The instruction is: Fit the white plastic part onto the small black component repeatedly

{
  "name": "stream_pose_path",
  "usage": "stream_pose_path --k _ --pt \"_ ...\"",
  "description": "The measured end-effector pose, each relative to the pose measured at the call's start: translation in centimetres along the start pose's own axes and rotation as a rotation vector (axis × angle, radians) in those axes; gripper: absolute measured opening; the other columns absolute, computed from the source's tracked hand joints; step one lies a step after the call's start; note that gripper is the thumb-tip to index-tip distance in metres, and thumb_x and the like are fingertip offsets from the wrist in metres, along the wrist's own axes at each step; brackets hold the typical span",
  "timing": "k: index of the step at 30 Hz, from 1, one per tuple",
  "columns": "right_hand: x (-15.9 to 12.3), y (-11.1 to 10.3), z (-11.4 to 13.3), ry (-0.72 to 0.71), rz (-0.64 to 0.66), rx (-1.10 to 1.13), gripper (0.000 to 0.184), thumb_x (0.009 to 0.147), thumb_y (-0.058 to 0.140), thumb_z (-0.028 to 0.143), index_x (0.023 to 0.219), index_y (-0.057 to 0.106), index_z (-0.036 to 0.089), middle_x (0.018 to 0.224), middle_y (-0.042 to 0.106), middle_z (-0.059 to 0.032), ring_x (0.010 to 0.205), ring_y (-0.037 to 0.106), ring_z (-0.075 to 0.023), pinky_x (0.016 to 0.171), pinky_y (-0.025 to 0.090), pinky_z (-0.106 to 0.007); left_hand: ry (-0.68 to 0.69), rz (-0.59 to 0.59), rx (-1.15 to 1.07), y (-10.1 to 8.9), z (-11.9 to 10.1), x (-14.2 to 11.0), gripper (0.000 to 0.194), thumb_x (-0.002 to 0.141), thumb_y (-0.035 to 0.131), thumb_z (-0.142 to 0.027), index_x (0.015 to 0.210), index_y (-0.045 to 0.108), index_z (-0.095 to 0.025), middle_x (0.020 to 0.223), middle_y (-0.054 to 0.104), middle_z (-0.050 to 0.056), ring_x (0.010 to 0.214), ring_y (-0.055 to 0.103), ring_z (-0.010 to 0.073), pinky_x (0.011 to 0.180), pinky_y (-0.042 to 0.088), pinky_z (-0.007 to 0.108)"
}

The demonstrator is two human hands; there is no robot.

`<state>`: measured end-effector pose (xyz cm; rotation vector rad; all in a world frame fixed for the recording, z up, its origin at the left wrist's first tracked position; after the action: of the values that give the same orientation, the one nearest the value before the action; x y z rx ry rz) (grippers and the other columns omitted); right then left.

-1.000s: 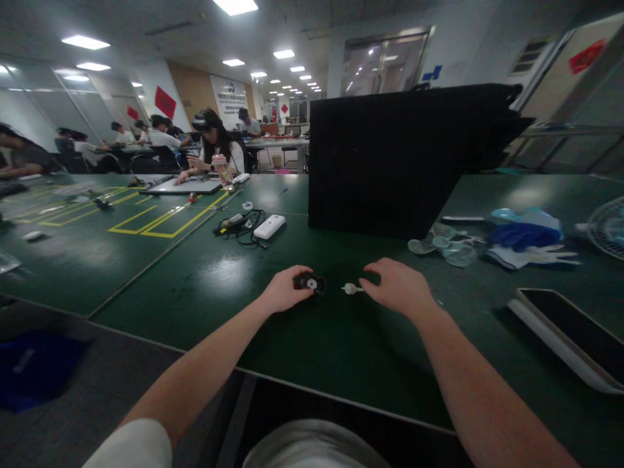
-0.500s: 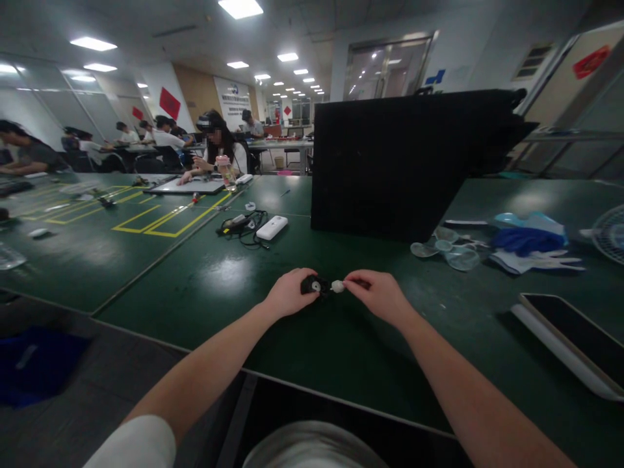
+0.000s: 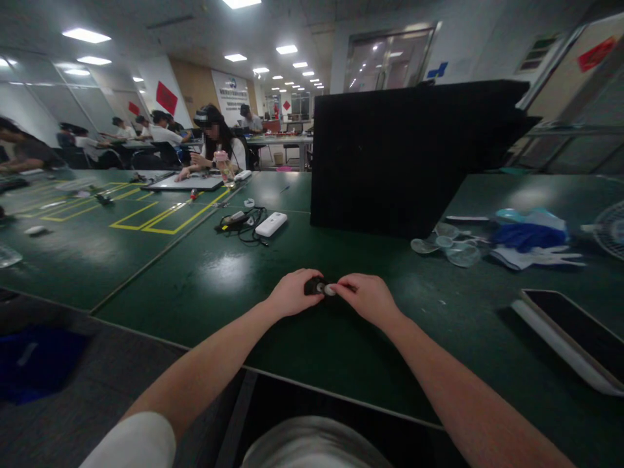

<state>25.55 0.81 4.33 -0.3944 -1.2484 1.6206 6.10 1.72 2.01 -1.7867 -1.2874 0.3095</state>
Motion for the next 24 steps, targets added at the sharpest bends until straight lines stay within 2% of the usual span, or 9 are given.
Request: stream_pose_path --k 3,6,10,15,19,22,24 --pt "0.1 0.5 -0.3 0.106 0.001 -0.069 0.053 0.098 0.046 0.057 0.068 0.067 0.020 0.062 0.063 -0.0011 0.056 0.056 -0.0150 0.055 0.036 -0.029 0.000 -0.001 0.007 0.2 0.2 0.1 0.043 0.079 0.073 -0.033 0.120 0.064 -0.024 0.115 0.069 0.006 0.105 0.064 0.0245 0.094 0.050 0.038" --pt "0.0 0.5 -0.6 0.215 0.019 -0.039 0.067 0.100 0.031 0.064 0.059 0.060 0.020 0.054 0.056 -0.0014 0.049 0.051 -0.0143 0.052 0.032 -0.029 -0.019 0.008 0.004 0.2 0.4 0.1 0.044 0.079 0.073 -0.033 0.121 0.064 -0.025 0.115 0.069 0.005 0.103 0.064 0.0240 0.092 0.051 0.037" --pt "-0.3 -0.7 -1.5 0.290 -0.047 0.067 0.074 0.100 0.020 0.067 0.059 0.058 0.020 0.054 0.055 -0.0025 0.049 0.052 -0.0149 0.052 0.034 -0.029 -0.037 0.022 -0.006 0.2 0.2 0.0 0.047 0.078 0.073 -0.033 0.123 0.063 -0.025 0.116 0.068 0.006 0.101 0.064 0.0233 0.091 0.052 0.037" --pt "-0.5 -1.7 -3.2 0.362 -0.082 0.138 0.072 0.098 0.020 0.071 0.062 0.058 0.021 0.056 0.056 -0.0030 0.051 0.053 -0.0160 0.051 0.036 -0.029 -0.062 0.014 -0.014 -0.5 0.4 -0.3 0.045 0.077 0.074 -0.033 0.120 0.064 -0.025 0.121 0.065 0.007 0.104 0.064 0.0238 0.092 0.052 0.038" --pt "-0.5 -1.6 -3.6 0.407 -0.050 0.167 0.072 0.096 0.022 0.074 0.065 0.060 0.021 0.058 0.058 -0.0032 0.052 0.054 -0.0164 0.051 0.038 -0.029 -0.223 -0.038 0.028 -3.0 3.0 -1.3 0.048 0.075 0.075 -0.030 0.121 0.062 -0.023 0.120 0.066 0.008 0.105 0.064 0.0254 0.091 0.052 0.038" --pt "-0.5 -1.3 -3.5 0.407 -0.029 0.172 0.072 0.095 0.023 0.075 0.067 0.061 0.021 0.059 0.058 -0.0030 0.052 0.054 -0.0165 0.051 0.039 -0.029 -0.387 -0.125 0.112 -6.1 6.0 -2.9 0.050 0.076 0.073 -0.027 0.123 0.058 -0.022 0.116 0.067 0.009 0.102 0.065 0.0259 0.087 0.053 0.037" --pt "-0.6 -1.2 -3.3 0.397 -0.012 0.171 0.071 0.096 0.022 0.074 0.068 0.061 0.021 0.059 0.057 -0.0028 0.053 0.054 -0.0164 0.051 0.039 -0.029 -0.432 -0.191 0.196 -8.3 7.7 -4.1 0.047 0.078 0.071 -0.026 0.123 0.057 -0.022 0.118 0.066 0.009 0.104 0.064 0.0266 0.088 0.053 0.038"
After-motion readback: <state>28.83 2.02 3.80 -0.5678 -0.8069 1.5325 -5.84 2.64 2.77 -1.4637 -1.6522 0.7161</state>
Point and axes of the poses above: each hand's wrist, its own x-axis towards the middle knuckle, its own y-axis out of the palm, z = x × y, the point moved 4 cm from there along x, towards the middle knuckle
